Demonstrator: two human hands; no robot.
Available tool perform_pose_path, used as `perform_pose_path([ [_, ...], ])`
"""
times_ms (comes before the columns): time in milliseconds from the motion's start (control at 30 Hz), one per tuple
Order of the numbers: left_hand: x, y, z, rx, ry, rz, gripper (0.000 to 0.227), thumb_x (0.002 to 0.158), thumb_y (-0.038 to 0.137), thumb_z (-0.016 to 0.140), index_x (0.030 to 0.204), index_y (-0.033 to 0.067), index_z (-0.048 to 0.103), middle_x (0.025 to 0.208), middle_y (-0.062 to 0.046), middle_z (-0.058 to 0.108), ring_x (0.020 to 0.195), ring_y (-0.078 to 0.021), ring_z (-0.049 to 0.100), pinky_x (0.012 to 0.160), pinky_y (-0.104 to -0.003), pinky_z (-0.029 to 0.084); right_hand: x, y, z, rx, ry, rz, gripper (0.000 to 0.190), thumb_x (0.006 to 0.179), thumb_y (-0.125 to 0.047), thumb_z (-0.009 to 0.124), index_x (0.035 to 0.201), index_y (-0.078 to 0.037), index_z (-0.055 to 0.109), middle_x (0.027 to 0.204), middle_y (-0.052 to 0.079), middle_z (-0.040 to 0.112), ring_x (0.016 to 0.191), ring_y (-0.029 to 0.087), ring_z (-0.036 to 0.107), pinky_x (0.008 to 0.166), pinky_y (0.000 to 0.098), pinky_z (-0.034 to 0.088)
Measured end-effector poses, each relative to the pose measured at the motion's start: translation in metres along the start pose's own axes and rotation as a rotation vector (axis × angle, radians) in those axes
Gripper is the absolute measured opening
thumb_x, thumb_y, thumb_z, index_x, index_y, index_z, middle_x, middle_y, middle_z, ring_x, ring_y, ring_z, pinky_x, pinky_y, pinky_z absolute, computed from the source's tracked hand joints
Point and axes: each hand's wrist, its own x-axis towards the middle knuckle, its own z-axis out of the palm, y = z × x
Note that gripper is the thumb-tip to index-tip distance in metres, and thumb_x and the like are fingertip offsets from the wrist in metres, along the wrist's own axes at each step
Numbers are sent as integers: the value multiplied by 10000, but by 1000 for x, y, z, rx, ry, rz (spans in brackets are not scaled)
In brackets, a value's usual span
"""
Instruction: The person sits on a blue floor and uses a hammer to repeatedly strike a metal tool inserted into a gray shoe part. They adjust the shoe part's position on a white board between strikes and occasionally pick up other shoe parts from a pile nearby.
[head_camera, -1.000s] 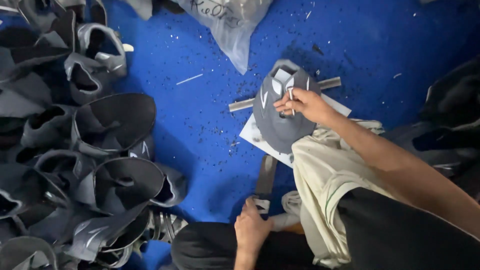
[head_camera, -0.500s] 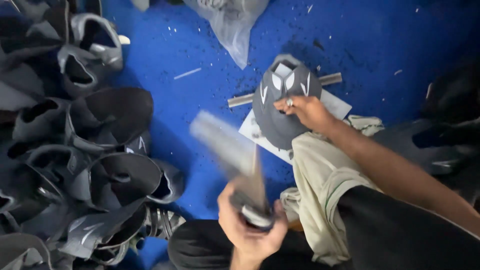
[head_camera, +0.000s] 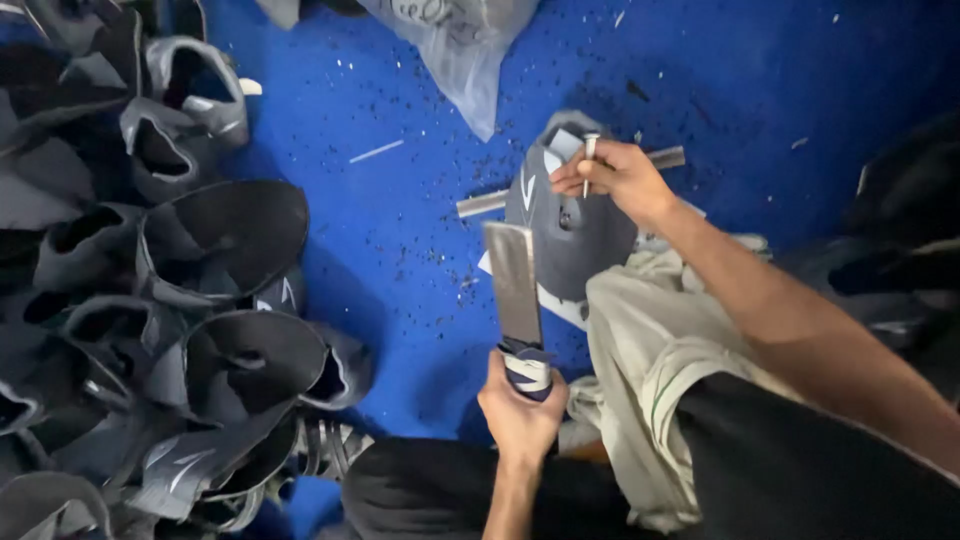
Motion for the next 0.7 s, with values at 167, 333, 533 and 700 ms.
perform_pose_path([
  [167,-3,46,-27,-113,73,140,324,671,122,837,859,31,589,656,-62,666,588,-152,623,571,-300,546,18,49,-18,-111,-70,-29,188,1060,-82,487,1108,8,645,1152,150,732,1081,236,729,917,346,594],
  [333,7,53,-34,-21,95,605,354,700,132,785,910,69,507,740,-28,577,669,-182,596,673,-334,463,-10,46,3,-309,18,-228,140,1039,35,516,1071,45,652,1177,151,754,1070,204,742,936,311,602],
  [533,41,-38,40,-67,60,559,300,686,103,781,899,65,575,775,-101,604,683,-277,618,683,-363,547,-24,45,14,-653,-18,-571,304,922,154,495,1152,64,673,1223,181,723,1095,219,714,915,306,583],
  [700,21,-13,12,85,9,84,376,681,156,822,963,6,625,756,-123,728,700,-272,756,641,-372,593,15,46,-12,235,251,-70,189,1148,-85,445,1062,-26,603,1080,169,750,947,248,730,866,367,628],
])
